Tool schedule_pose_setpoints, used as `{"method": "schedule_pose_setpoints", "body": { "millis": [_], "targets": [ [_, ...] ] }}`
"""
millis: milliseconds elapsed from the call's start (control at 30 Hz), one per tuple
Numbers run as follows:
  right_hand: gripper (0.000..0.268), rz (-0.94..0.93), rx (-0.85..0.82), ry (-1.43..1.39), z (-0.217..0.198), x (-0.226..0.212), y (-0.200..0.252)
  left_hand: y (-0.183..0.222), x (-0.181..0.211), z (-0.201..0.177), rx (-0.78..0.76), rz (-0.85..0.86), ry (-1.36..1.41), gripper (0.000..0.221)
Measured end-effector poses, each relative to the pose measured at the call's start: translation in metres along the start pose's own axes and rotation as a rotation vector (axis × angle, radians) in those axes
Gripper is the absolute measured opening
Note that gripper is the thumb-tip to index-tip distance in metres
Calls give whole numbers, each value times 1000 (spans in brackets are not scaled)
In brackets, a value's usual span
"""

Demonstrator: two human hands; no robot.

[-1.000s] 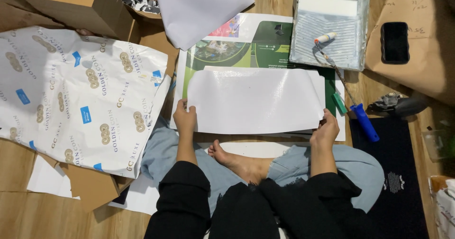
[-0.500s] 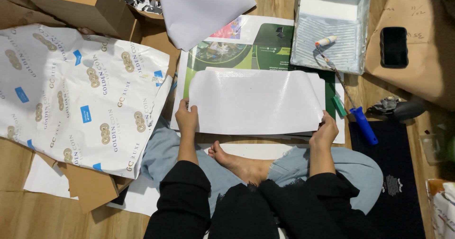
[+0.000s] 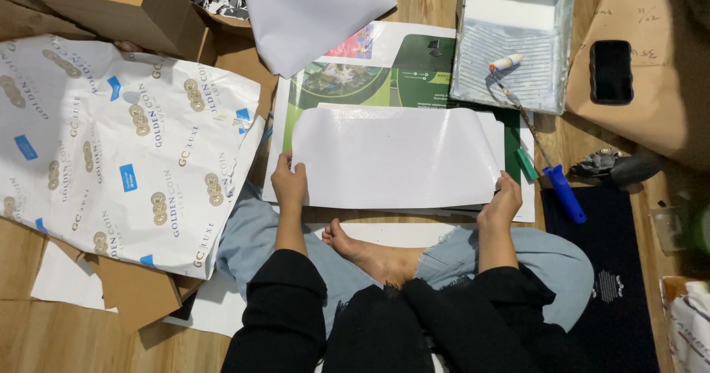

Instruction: Applying a white liquid coating to paper sheets using a small paint roller on the floor of a print shop.

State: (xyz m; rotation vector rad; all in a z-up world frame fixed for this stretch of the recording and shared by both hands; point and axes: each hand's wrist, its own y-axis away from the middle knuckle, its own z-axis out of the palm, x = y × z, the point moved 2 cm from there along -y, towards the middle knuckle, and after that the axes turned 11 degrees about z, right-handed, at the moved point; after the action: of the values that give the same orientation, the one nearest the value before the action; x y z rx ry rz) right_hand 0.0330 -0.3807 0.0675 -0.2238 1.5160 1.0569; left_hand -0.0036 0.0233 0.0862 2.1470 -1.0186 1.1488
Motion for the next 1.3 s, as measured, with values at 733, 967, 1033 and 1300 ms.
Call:
{"method": "schedule_pose_setpoints", "body": {
  "millis": [733, 967, 1033, 1300],
  "targets": [
    [28, -19, -1, -24, -4, 13, -17, 12, 9, -1, -31, 18, -2, 39],
    [27, -25, 5, -22, 0, 12, -15, 6, 4, 2, -10, 45, -4, 36],
    [26, -18, 5, -11, -4, 15, -13, 9, -1, 2, -6, 46, -11, 36],
    [26, -21, 1, -23, -3, 16, -16, 6, -3, 5, 15, 62, -48, 35]
  ]
}}
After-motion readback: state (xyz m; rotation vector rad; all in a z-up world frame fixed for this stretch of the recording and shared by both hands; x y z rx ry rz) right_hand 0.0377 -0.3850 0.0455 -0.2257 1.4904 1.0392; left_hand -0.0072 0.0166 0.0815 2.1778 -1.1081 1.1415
